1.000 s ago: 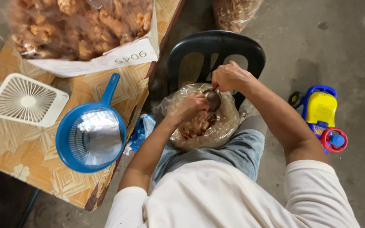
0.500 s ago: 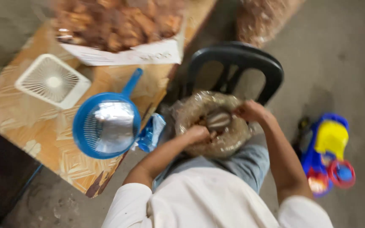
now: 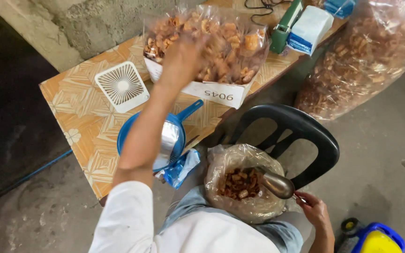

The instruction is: Scoop fried snacks from a large bag into smaller plastic bags for individual packaging.

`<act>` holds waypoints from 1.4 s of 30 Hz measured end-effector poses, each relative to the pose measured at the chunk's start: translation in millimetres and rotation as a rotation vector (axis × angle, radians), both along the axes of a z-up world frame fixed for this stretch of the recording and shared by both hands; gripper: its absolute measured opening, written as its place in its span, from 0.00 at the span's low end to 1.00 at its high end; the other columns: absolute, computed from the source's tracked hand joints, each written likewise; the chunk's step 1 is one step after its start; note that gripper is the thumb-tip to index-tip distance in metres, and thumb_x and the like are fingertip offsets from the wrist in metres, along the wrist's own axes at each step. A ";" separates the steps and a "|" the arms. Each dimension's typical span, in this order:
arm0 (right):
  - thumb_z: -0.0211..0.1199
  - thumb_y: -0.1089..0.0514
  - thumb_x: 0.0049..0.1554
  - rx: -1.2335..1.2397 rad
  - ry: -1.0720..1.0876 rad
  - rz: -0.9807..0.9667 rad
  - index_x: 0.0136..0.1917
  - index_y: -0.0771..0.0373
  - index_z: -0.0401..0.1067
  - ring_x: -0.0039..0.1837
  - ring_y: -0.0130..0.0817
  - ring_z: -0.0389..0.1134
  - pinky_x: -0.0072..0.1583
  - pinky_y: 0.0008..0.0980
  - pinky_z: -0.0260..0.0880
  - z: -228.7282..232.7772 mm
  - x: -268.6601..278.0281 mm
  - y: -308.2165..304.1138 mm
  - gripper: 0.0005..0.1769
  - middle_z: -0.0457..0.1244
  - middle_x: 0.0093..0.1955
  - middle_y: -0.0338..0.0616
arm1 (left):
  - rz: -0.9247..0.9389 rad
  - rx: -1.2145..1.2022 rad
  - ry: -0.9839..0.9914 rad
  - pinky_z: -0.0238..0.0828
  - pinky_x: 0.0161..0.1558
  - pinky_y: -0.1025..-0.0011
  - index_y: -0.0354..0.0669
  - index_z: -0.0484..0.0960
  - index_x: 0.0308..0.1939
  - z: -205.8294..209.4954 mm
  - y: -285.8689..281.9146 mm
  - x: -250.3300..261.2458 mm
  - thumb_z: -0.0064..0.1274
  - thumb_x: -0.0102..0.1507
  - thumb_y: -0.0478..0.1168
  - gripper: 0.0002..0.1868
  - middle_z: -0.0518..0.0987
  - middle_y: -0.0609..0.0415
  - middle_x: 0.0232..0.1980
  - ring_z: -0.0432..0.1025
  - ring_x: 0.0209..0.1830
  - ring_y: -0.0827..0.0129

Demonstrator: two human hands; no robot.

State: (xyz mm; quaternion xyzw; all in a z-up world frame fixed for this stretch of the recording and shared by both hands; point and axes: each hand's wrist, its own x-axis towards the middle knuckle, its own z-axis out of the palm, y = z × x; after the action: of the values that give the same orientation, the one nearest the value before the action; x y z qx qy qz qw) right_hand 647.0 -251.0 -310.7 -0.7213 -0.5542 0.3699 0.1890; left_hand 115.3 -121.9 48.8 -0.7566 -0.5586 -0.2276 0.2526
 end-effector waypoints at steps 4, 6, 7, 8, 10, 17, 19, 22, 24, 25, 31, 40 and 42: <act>0.67 0.63 0.53 -0.030 0.063 0.004 0.56 0.56 0.82 0.52 0.29 0.71 0.52 0.31 0.68 -12.6 -5.7 1.0 0.17 0.74 0.51 0.41 | 0.057 0.006 0.055 0.79 0.30 0.56 0.42 0.71 0.55 -11.2 73.7 -43.1 0.50 0.56 0.21 0.24 0.81 0.47 0.27 0.77 0.25 0.58; 0.67 0.64 0.53 -0.040 0.131 -0.023 0.57 0.59 0.82 0.53 0.30 0.71 0.54 0.31 0.68 -15.0 -10.5 2.6 0.17 0.74 0.52 0.42 | 0.283 -0.187 0.207 0.80 0.37 0.51 0.51 0.65 0.72 -34.5 98.2 -55.2 0.49 0.51 0.18 0.45 0.83 0.46 0.30 0.80 0.29 0.57; 0.67 0.63 0.53 -0.053 0.154 -0.028 0.57 0.58 0.82 0.53 0.29 0.71 0.53 0.31 0.68 -15.0 -13.1 2.8 0.17 0.74 0.51 0.41 | 0.253 -0.178 0.181 0.79 0.33 0.53 0.52 0.70 0.66 -48.9 106.4 -61.0 0.50 0.51 0.21 0.40 0.82 0.47 0.31 0.79 0.30 0.54; 0.67 0.62 0.53 -0.068 0.178 -0.032 0.57 0.58 0.82 0.52 0.29 0.71 0.52 0.30 0.67 -14.7 -15.5 2.2 0.17 0.74 0.51 0.40 | 0.223 -0.170 0.154 0.78 0.28 0.56 0.53 0.75 0.61 -63.8 114.4 -66.9 0.52 0.52 0.23 0.34 0.82 0.47 0.32 0.79 0.30 0.52; 0.66 0.64 0.54 -0.113 0.166 -0.043 0.58 0.59 0.81 0.56 0.32 0.72 0.56 0.33 0.69 13.3 -34.6 1.9 0.18 0.74 0.53 0.42 | 0.304 -0.310 0.102 0.81 0.22 0.60 0.53 0.69 0.66 -40.8 102.4 -50.9 0.51 0.51 0.17 0.42 0.81 0.43 0.34 0.78 0.24 0.53; 0.66 0.64 0.54 -0.128 0.196 -0.045 0.58 0.59 0.80 0.58 0.35 0.71 0.60 0.36 0.69 12.3 -50.5 7.2 0.18 0.73 0.56 0.44 | 0.266 -0.318 -0.171 0.86 0.30 0.61 0.28 0.76 0.54 -34.9 150.9 -52.9 0.42 0.61 0.13 0.20 0.81 0.36 0.42 0.79 0.33 0.52; 0.66 0.63 0.53 -0.098 0.196 -0.008 0.58 0.58 0.81 0.56 0.32 0.71 0.58 0.33 0.70 -6.8 -47.5 10.5 0.18 0.74 0.54 0.42 | 0.292 -0.290 -0.129 0.86 0.29 0.63 0.27 0.78 0.51 -40.9 161.9 -54.2 0.43 0.60 0.13 0.19 0.80 0.38 0.38 0.78 0.30 0.54; 0.66 0.64 0.51 -0.059 0.190 0.048 0.57 0.58 0.81 0.53 0.28 0.71 0.54 0.31 0.71 -18.8 -46.3 10.9 0.19 0.75 0.51 0.41 | 0.274 -0.272 -0.131 0.86 0.32 0.63 0.29 0.79 0.50 -41.7 146.8 -46.7 0.45 0.58 0.13 0.20 0.79 0.41 0.44 0.78 0.35 0.53; 0.66 0.66 0.51 -0.048 0.186 0.063 0.57 0.59 0.81 0.52 0.28 0.71 0.52 0.32 0.71 -20.8 -48.0 11.8 0.19 0.75 0.50 0.42 | 0.227 -0.280 -0.174 0.87 0.37 0.60 0.31 0.79 0.52 -48.0 137.0 -46.5 0.46 0.57 0.13 0.22 0.79 0.40 0.55 0.79 0.42 0.50; 0.66 0.63 0.52 -0.083 0.144 0.069 0.57 0.56 0.82 0.50 0.28 0.71 0.51 0.30 0.69 -21.0 -48.8 12.6 0.19 0.75 0.50 0.40 | 0.235 -0.335 -0.277 0.83 0.28 0.65 0.29 0.78 0.46 -56.0 136.6 -50.4 0.43 0.63 0.17 0.13 0.77 0.40 0.45 0.76 0.32 0.55; 0.65 0.65 0.52 -0.132 0.232 0.076 0.58 0.60 0.81 0.55 0.31 0.72 0.56 0.32 0.71 -19.1 -57.8 13.5 0.19 0.75 0.53 0.44 | 0.345 -0.670 -0.594 0.73 0.20 0.79 0.29 0.68 0.32 -35.3 126.8 -48.7 0.37 0.67 0.21 0.10 0.62 0.37 0.60 0.71 0.23 0.76; 0.65 0.64 0.53 -0.156 0.195 0.092 0.58 0.57 0.80 0.54 0.29 0.72 0.55 0.30 0.70 -13.6 -71.3 13.9 0.18 0.75 0.53 0.41 | 0.385 -0.637 -0.707 0.60 0.14 0.83 0.28 0.72 0.51 -76.5 175.3 -67.8 0.33 0.72 0.27 0.11 0.72 0.35 0.45 0.61 0.16 0.74; 0.64 0.63 0.53 -0.167 0.191 0.106 0.58 0.58 0.80 0.54 0.29 0.72 0.54 0.31 0.70 -6.9 -73.9 12.5 0.18 0.75 0.53 0.41 | 0.385 -0.650 -0.735 0.64 0.18 0.80 0.29 0.73 0.43 -77.1 165.7 -68.6 0.31 0.74 0.29 0.13 0.72 0.43 0.34 0.61 0.18 0.71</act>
State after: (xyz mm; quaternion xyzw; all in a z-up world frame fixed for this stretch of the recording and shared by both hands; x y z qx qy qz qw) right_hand 573.0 -238.5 -317.6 -0.6658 -0.5383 0.4912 0.1602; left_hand 46.8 43.8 -28.4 -0.5498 -0.7810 -0.2423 -0.1704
